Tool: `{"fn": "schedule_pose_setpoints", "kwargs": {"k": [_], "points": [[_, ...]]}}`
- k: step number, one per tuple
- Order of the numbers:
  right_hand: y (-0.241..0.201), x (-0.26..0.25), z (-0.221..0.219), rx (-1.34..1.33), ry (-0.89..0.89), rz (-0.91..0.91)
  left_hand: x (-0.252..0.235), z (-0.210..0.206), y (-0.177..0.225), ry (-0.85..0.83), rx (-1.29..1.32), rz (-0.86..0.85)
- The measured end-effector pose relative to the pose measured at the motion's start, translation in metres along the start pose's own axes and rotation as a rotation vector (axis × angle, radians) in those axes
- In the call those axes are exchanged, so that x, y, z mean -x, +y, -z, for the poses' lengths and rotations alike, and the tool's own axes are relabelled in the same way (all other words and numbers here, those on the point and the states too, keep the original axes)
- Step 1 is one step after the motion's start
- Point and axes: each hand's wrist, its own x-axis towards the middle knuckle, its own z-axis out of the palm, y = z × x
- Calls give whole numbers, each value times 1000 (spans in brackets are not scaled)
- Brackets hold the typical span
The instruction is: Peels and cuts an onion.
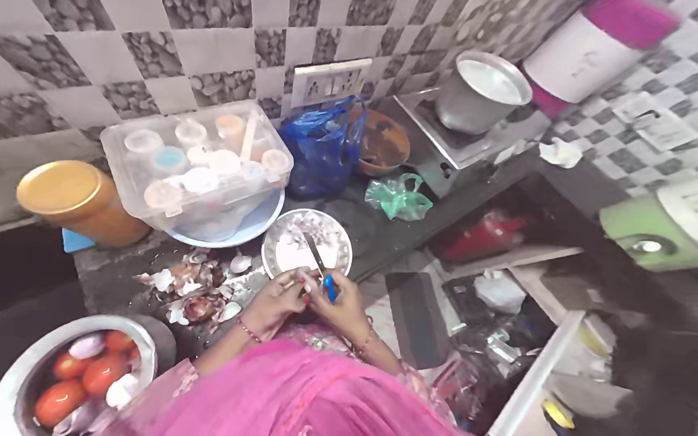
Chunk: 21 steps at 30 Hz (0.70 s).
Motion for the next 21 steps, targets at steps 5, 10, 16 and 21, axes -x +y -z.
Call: {"fn": "schedule_pose_setpoints", "kwargs": {"k": [5, 10, 16, 21], "points": [[-5, 0, -2, -147, 36, -94, -2, 7, -3, 31, 115, -5], [-9, -1, -8, -346, 43, -246, 1, 10, 1, 63, 196, 56], [-5, -1, -12, -339, 71, -189, 0, 14, -1, 92, 99, 42], [1, 6, -17, -270, 92, -24, 0, 18, -5, -35, 194, 8]]}}
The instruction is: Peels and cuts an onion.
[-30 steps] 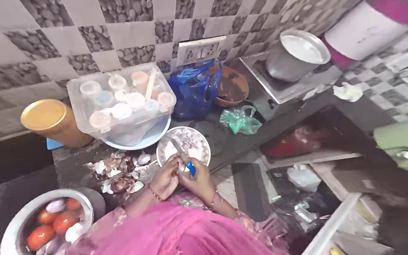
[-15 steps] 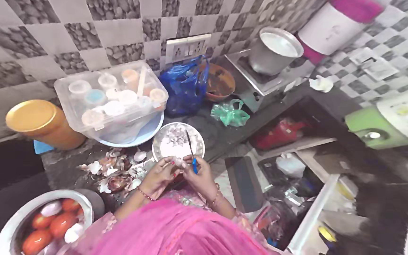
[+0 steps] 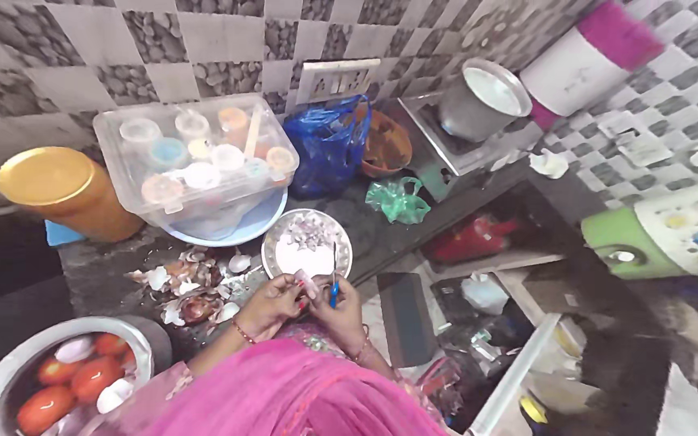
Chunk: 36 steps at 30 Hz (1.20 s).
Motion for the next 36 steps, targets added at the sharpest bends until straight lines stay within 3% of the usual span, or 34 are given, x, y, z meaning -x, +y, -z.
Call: {"fn": "schedule_pose_setpoints", "kwargs": {"k": [6, 9, 16, 19, 26, 36], "points": [[4, -4, 12, -70, -141, 141, 7, 4, 4, -95, 23, -46], [-5, -11, 23, -61, -231, 84, 12, 9, 9, -97, -1, -107], [-15, -21, 29, 125, -511, 153, 18, 26, 9, -228, -103, -266], [-21, -22, 22, 231, -507, 159, 21, 22, 9, -201, -137, -221], [-24, -20, 11, 403, -503, 196, 21, 24, 1, -358, -130, -230], [-22, -13, 11, 448, -505, 246, 27, 11, 6, -268, -169, -121]]}}
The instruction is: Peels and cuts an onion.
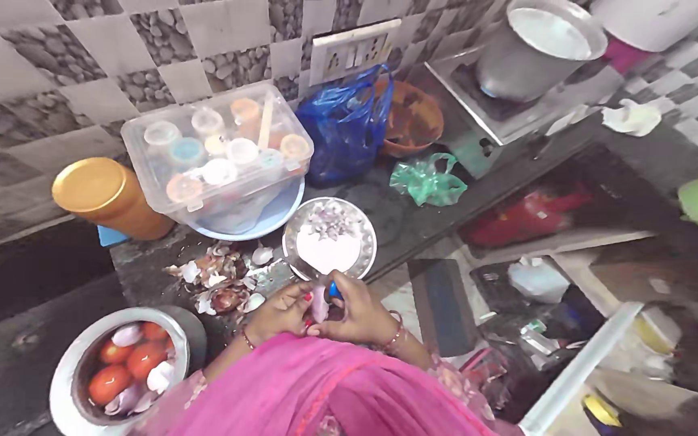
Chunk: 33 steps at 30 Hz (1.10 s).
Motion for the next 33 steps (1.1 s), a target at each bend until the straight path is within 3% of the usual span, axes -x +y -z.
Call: {"fn": "schedule_pose_setpoints", "kwargs": {"k": [9, 18, 24, 33], "points": [[5, 3, -6, 9, 32, -45, -3, 6, -3, -75, 74, 18], [6, 3, -13, 123, 78, -22, -5, -4, 8, 123, 81, 136], [13, 3, -15, 68, 83, -24, -12, 5, 1, 28, 117, 63], [14, 0, -16, 123, 70, -89, -17, 3, 4, 122, 192, 199]]}}
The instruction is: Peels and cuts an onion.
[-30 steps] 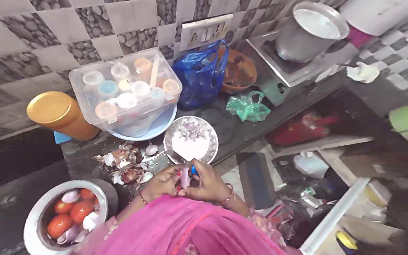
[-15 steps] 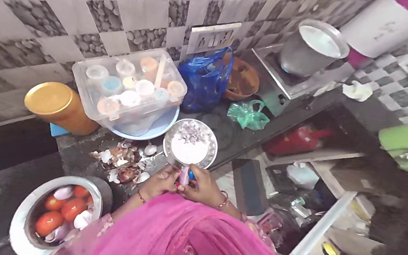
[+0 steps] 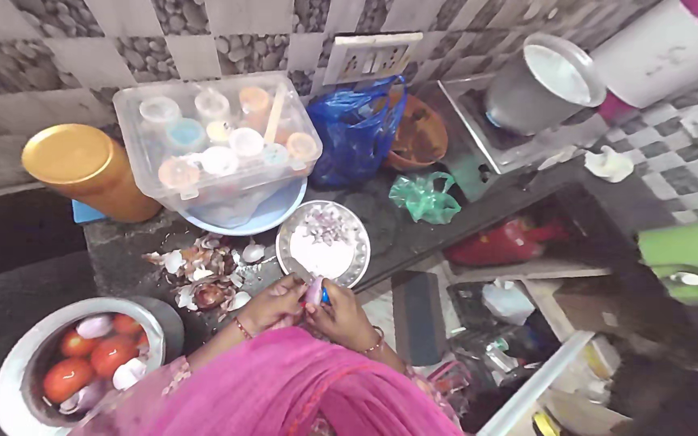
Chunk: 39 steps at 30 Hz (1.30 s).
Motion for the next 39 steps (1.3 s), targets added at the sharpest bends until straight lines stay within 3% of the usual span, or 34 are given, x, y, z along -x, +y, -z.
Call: {"fn": "schedule_pose_setpoints", "kwargs": {"k": [9, 29, 36, 39], "points": [[3, -1, -4, -3, 17, -75, -8, 1, -13, 48, 139, -85], [9, 5, -15, 44, 85, -182, -11, 2, -17, 135, 214, 14], [8, -2, -14, 25, 34, -280, -18, 0, -11, 189, 221, 57], [12, -5, -17, 18, -7, -340, -23, 0, -11, 284, 265, 77]]}}
